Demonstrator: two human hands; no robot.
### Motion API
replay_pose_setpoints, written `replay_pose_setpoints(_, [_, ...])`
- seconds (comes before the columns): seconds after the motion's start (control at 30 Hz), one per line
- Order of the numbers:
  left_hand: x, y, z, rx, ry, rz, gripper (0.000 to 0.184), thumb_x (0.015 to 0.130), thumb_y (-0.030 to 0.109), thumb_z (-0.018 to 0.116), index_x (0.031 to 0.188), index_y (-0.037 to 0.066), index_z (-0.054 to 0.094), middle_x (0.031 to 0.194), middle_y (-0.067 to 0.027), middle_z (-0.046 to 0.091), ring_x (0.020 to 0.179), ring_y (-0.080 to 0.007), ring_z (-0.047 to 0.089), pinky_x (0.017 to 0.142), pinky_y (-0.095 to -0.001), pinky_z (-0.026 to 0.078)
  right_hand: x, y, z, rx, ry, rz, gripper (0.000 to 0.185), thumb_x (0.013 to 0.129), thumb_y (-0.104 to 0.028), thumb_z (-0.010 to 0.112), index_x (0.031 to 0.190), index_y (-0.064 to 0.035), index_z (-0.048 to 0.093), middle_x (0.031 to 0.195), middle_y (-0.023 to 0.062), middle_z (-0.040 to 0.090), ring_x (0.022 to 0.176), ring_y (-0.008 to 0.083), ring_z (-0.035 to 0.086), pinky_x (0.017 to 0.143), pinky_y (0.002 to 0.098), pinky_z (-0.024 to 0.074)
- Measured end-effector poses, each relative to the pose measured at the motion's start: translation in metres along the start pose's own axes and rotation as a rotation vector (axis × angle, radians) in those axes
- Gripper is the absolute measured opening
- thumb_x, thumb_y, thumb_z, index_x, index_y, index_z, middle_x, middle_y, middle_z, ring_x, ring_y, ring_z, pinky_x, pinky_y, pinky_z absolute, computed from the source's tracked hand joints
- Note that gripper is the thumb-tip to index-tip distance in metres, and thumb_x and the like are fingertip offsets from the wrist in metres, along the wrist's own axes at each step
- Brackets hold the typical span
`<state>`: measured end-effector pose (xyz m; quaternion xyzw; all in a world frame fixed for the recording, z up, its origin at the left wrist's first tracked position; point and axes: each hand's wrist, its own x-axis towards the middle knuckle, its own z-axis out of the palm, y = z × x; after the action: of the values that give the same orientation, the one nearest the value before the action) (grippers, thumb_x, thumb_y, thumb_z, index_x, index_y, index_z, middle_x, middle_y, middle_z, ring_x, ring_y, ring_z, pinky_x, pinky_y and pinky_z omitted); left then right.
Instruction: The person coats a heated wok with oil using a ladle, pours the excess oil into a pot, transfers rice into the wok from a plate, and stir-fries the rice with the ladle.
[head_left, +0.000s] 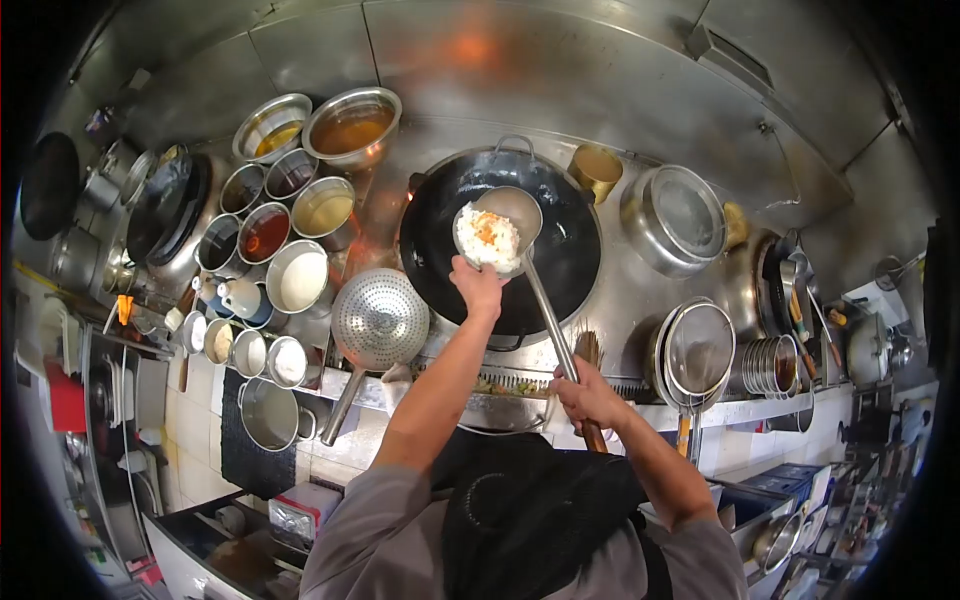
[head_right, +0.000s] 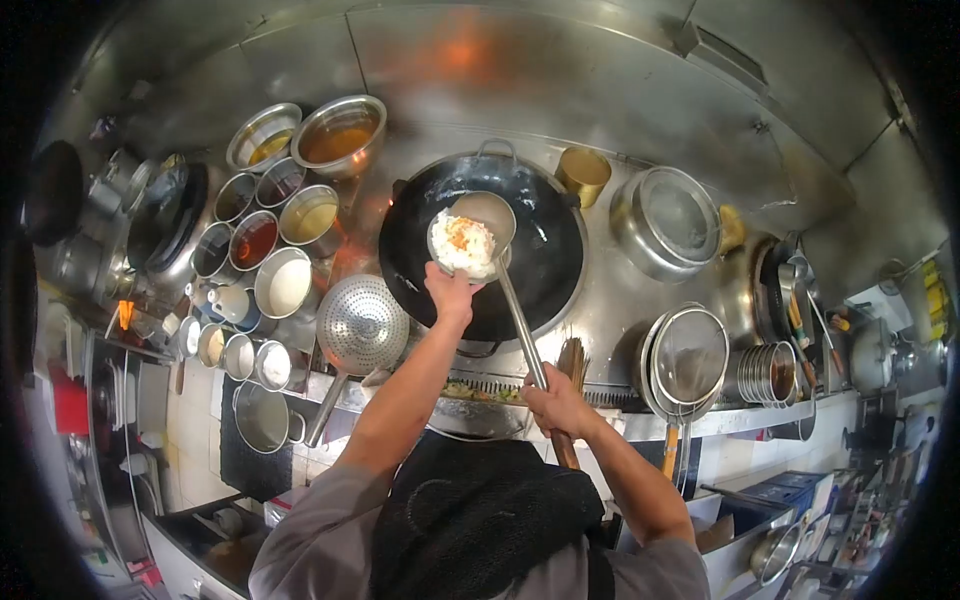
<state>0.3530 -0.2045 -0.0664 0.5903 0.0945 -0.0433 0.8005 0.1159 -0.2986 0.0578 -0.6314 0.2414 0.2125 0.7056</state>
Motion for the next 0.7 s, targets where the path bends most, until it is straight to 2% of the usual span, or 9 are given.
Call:
replay_pose_setpoints(0.1, [-0.005, 0.023, 0.007, 0.255, 0.043, -0.021, 0.032, 0.084, -0.009, 0.052, 0.112, -0.005, 0.037, 0.121, -0.0238, 0.032, 0.094, -0.0333, 0.056, 0.059, -0.0304, 0.064, 0.002, -0.016, 0.015, 0.159, -0.033, 0.087, 0.018, 0.09, -0.013, 0.059, 0.097, -0.0072, 0.044, 0.057, -0.0025, 0.039, 0.038, 0.0063, 0.037, 0.032, 0.0266, 0.0348])
replay_pose_setpoints(0.2, [0.008, 0.02, 0.0, 0.343, -0.011, -0.017, 0.031, 0.084, -0.008, 0.053, 0.111, -0.006, 0.038, 0.12, -0.0238, 0.033, 0.095, -0.0328, 0.056, 0.058, -0.0306, 0.064, 0.002, -0.035, 0.018, 0.378, -0.098, 0.112, 0.014, 0.091, -0.011, 0.06, 0.095, -0.0081, 0.047, 0.059, -0.0056, 0.038, 0.038, 0.0022, 0.035, 0.032, 0.0231, 0.0312])
replay_pose_setpoints(0.27, [0.018, 0.017, -0.007, 0.317, -0.054, -0.058, 0.031, 0.083, -0.007, 0.054, 0.11, -0.006, 0.039, 0.119, -0.0234, 0.033, 0.095, -0.0324, 0.056, 0.057, -0.031, 0.064, 0.005, -0.041, 0.015, 0.747, -0.151, 0.156, 0.009, 0.093, -0.01, 0.057, 0.093, -0.0096, 0.048, 0.059, -0.0081, 0.038, 0.038, -0.0003, 0.034, 0.032, 0.0199, 0.0282])
replay_pose_setpoints(0.4, [0.037, 0.002, -0.019, 0.174, -0.078, -0.197, 0.032, 0.082, -0.005, 0.057, 0.11, -0.004, 0.042, 0.119, -0.0223, 0.034, 0.096, -0.0321, 0.056, 0.057, -0.0328, 0.064, 0.005, -0.047, 0.011, 0.923, -0.235, 0.117, 0.014, 0.096, -0.011, 0.053, 0.084, -0.0125, 0.046, 0.058, -0.0101, 0.036, 0.039, -0.0025, 0.034, 0.033, 0.0172, 0.0277])
replay_pose_setpoints(0.43, [0.037, 0.004, -0.017, 0.196, -0.006, -0.165, 0.023, 0.08, -0.008, 0.058, 0.099, -0.003, 0.045, 0.099, -0.0136, 0.055, 0.086, -0.0276, 0.065, 0.058, -0.041, 0.065, 0.005, -0.046, 0.008, 0.905, -0.25, 0.086, 0.017, 0.096, -0.012, 0.054, 0.081, -0.0132, 0.046, 0.058, -0.0098, 0.037, 0.039, -0.0021, 0.035, 0.034, 0.0172, 0.029])
replay_pose_setpoints(0.57, [0.042, 0.028, -0.017, 0.369, 0.031, -0.067, 0.025, 0.08, -0.01, 0.054, 0.103, -0.003, 0.047, 0.113, -0.0181, 0.048, 0.09, -0.029, 0.064, 0.056, -0.0402, 0.064, -0.002, -0.048, -0.007, 0.831, -0.138, 0.069, 0.013, 0.096, -0.011, 0.052, 0.085, -0.0122, 0.045, 0.06, -0.0099, 0.037, 0.038, -0.0022, 0.035, 0.033, 0.0178, 0.0325])
replay_pose_setpoints(0.6, [0.039, 0.041, -0.015, 0.455, 0.017, -0.048, 0.026, 0.079, -0.009, 0.054, 0.104, -0.003, 0.047, 0.121, -0.0227, 0.042, 0.1, -0.0357, 0.06, 0.061, -0.0431, 0.064, -0.003, -0.049, -0.011, 0.79, -0.13, 0.044, 0.011, 0.095, -0.011, 0.053, 0.087, -0.0114, 0.046, 0.06, -0.0096, 0.038, 0.039, -0.0019, 0.035, 0.033, 0.0183, 0.0322])
replay_pose_setpoints(0.67, [0.069, 0.0, -0.027, 0.781, 0.009, 0.37, 0.031, 0.078, -0.007, 0.057, 0.107, -0.003, 0.049, 0.126, -0.0286, 0.038, 0.114, -0.0435, 0.05, 0.07, -0.0464, 0.062, -0.01, -0.046, -0.018, 0.765, -0.12, 0.019, 0.01, 0.094, -0.01, 0.054, 0.088, -0.0105, 0.047, 0.061, -0.0094, 0.038, 0.039, -0.0017, 0.035, 0.034, 0.0189, 0.0319])
replay_pose_setpoints(0.7, [0.068, 0.004, -0.025, 0.788, -0.001, 0.374, 0.031, 0.078, -0.007, 0.057, 0.107, -0.003, 0.049, 0.126, -0.0286, 0.038, 0.114, -0.0435, 0.05, 0.07, -0.0464, 0.062, -0.013, -0.046, -0.021, 0.728, -0.081, 0.008, 0.008, 0.094, -0.01, 0.055, 0.09, -0.0095, 0.048, 0.061, -0.0089, 0.039, 0.039, -0.0013, 0.036, 0.034, 0.0194, 0.0316])
